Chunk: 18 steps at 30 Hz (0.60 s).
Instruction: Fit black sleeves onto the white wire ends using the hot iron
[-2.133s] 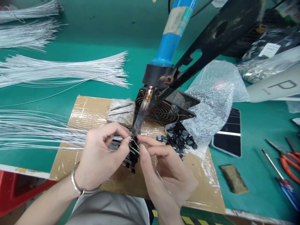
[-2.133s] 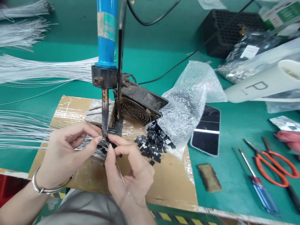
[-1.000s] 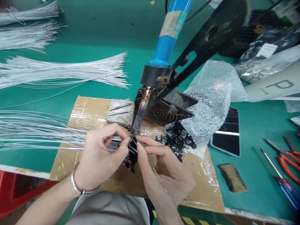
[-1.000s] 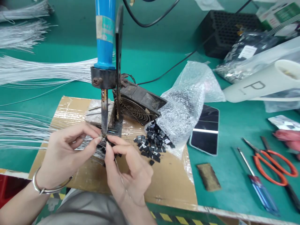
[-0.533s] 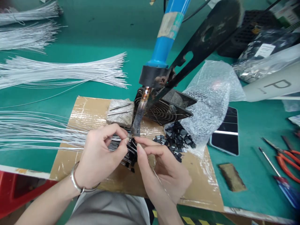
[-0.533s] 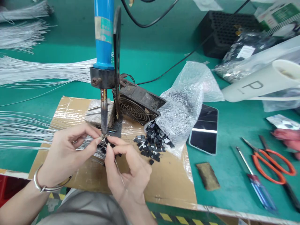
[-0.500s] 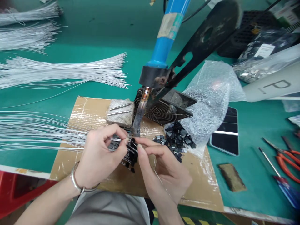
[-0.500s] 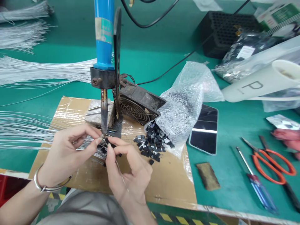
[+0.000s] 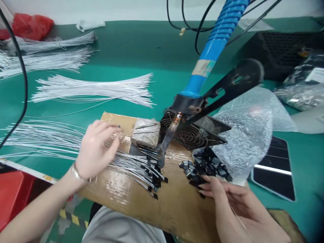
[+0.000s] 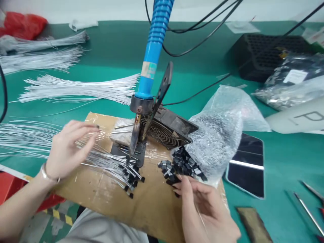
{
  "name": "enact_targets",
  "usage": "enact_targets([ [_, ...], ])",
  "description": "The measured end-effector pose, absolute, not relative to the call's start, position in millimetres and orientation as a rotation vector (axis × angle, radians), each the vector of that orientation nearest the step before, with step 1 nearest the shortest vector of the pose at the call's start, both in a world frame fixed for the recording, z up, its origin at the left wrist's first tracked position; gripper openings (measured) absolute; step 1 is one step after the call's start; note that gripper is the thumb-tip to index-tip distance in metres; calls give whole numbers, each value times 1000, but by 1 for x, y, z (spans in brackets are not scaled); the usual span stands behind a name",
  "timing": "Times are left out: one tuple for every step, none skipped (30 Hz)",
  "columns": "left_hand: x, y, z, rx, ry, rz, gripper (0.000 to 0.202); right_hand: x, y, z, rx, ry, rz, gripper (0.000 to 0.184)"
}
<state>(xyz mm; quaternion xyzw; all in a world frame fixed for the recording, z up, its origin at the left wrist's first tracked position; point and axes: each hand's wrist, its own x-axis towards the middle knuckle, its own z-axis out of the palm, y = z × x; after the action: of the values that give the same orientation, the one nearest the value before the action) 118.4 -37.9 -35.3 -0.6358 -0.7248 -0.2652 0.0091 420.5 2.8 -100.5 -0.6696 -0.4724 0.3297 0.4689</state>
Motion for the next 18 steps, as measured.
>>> enact_targets([
  [102,-28,-37,-1937,-2248,-704,15,417,3,-100,-1630,-1144,809,43],
  [84,-15,-40,-1887,-2257,-593,16,415,3,-100,-1619,-1135,814,43],
  [67,-2,-44,-1851,-2298,-514,16,414,4,-100,-1609,-1135,823,43],
  [50,12,-48,-1843,-2321,-480,14,413,4,-100,-1597,-1140,825,43],
  [36,25,-51,-1858,-2323,-471,10,414,6,-101,-1581,-1148,819,42],
  [24,38,-55,-1877,-2318,-469,8,415,7,-103,-1564,-1156,804,41],
  [14,48,-58,-1903,-2311,-465,8,416,8,-105,-1545,-1161,785,40],
  [7,56,-60,-1934,-2302,-463,11,417,8,-107,-1520,-1164,761,37],
  [2,63,-62,-1971,-2291,-463,17,418,8,-109,-1497,-1164,741,34],
  [-1,67,-63,-2003,-2278,-472,29,419,8,-112,-1469,-1172,727,31],
  [-3,70,-64,-2035,-2267,-486,45,420,8,-114,-1432,-1180,706,29],
  [-5,72,-65,-2056,-2257,-503,58,420,7,-115,-1406,-1194,718,27],
  [-7,73,-65,-2060,-2251,-530,56,419,7,-117,-1402,-1212,718,28],
  [-9,73,-66,-2050,-2247,-560,39,419,7,-118,-1407,-1221,701,29],
  [-11,74,-66,-2023,-2244,-596,33,418,6,-119,-1413,-1232,689,30],
  [-14,73,-66,-1960,-2242,-651,32,417,6,-119,-1420,-1239,678,30],
  [-16,72,-66,-1930,-2244,-691,28,416,6,-119,-1425,-1245,669,31],
  [-19,70,-65,-1876,-2243,-738,26,415,6,-119,-1430,-1251,665,31],
])
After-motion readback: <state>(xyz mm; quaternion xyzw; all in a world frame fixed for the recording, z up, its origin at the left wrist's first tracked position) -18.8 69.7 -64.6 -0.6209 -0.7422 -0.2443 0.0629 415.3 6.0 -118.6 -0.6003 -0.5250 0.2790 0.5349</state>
